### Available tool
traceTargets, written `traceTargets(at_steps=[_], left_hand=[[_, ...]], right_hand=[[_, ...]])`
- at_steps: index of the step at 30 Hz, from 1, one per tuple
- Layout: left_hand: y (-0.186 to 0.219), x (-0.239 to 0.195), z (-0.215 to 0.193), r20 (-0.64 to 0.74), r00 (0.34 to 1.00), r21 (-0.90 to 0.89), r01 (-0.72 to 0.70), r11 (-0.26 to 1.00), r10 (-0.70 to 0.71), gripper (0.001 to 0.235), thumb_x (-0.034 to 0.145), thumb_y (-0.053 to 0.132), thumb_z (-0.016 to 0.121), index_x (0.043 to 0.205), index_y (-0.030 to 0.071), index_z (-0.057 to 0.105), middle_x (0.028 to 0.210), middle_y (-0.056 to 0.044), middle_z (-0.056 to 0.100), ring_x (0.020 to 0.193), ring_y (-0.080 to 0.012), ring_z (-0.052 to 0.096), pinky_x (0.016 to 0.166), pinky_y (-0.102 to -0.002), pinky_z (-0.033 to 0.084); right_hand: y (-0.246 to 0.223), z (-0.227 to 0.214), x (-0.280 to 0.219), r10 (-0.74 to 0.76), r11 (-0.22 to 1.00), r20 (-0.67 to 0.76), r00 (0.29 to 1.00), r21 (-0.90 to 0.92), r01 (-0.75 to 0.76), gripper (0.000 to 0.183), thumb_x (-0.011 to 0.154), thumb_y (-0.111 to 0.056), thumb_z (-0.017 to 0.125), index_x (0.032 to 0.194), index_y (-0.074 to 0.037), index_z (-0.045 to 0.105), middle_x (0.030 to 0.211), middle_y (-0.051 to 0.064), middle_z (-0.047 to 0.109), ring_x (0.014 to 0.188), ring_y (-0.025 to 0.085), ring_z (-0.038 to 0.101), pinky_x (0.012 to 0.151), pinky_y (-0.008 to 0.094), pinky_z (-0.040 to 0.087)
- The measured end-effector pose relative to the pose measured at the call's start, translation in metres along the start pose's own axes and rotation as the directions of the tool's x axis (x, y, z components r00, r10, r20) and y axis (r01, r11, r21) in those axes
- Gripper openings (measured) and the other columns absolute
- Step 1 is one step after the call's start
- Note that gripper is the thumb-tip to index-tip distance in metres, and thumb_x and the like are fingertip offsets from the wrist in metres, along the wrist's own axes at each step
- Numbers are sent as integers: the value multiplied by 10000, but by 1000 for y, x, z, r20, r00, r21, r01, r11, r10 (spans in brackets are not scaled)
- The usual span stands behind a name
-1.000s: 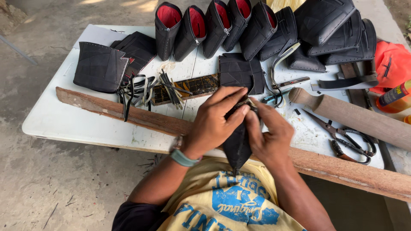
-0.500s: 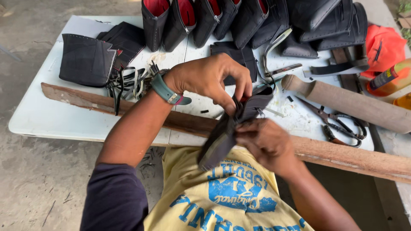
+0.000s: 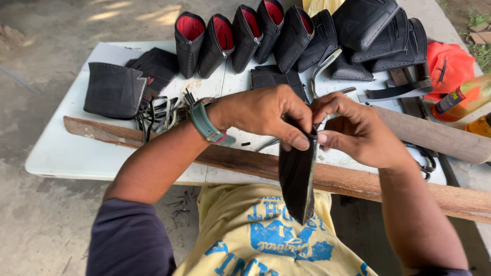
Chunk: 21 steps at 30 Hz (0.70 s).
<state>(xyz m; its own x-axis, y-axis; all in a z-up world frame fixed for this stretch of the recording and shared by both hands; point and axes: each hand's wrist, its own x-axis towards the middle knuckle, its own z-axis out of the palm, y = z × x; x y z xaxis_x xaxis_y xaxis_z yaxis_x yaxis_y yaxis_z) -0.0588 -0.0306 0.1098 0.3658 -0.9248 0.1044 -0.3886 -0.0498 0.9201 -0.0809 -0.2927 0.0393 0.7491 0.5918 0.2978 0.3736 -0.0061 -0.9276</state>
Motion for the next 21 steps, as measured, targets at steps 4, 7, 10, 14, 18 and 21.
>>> traceTargets(at_steps=[4, 7, 10, 14, 18, 21], left_hand=[[20, 14, -25, -66, 996, 351, -35, 936, 62, 216, 907, 230, 828, 933, 22, 776, 797, -33, 747, 715, -84, 686, 649, -240, 563], [27, 22, -41, 66, 989, 495, -146, 857, 131, 206, 907, 204, 790, 993, 18, 768, 868, -28, 754, 782, -95, 705, 705, -258, 569], [0, 20, -28, 57, 970, 92, 232, 968, -238, 215, 902, 202, 717, 1037, 33, 727, 913, 3, 725, 813, -85, 697, 703, -270, 651], [-33, 22, -27, -12, 977, 119, 214, 969, -214, 251, 933, 222, 721, 1015, -15, 737, 883, -47, 746, 789, -136, 739, 713, -285, 634], [-36, 20, -27, -96, 964, 283, 266, 922, -249, 262, 926, 227, 702, 996, -22, 739, 844, -65, 758, 696, -138, 742, 628, -278, 617], [-38, 22, -24, -100, 963, 339, 270, 901, -251, 265, 910, 244, 704, 999, -4, 738, 864, -68, 772, 701, -132, 749, 635, -279, 613]], right_hand=[[-32, -22, 5, 30, 989, 81, 996, 143, -41, 395, 838, -194, 754, 1200, -69, 654, 1083, 55, 681, 864, 162, 692, 780, 308, 585], [-33, -14, 21, -148, 922, 24, 989, -357, 147, 215, 837, -162, 824, 977, -30, 728, 933, 47, 663, 862, 158, 628, 742, 315, 525], [-27, -4, 30, 63, 971, 51, 997, -233, -50, 245, 808, -186, 816, 968, -18, 737, 909, 41, 689, 813, 129, 662, 671, 314, 571], [-13, -5, 30, 341, 883, -1, 940, -342, -320, 268, 837, -293, 744, 930, -41, 745, 749, 46, 719, 649, 166, 702, 600, 334, 583], [1, -9, 25, 377, 901, -5, 926, -229, -368, 311, 873, -332, 697, 981, -48, 764, 773, 61, 723, 691, 155, 703, 626, 329, 615], [14, -10, 24, 426, 883, -4, 905, -216, -417, 308, 870, -308, 675, 1038, -59, 740, 833, 48, 747, 730, 154, 729, 666, 322, 619]])
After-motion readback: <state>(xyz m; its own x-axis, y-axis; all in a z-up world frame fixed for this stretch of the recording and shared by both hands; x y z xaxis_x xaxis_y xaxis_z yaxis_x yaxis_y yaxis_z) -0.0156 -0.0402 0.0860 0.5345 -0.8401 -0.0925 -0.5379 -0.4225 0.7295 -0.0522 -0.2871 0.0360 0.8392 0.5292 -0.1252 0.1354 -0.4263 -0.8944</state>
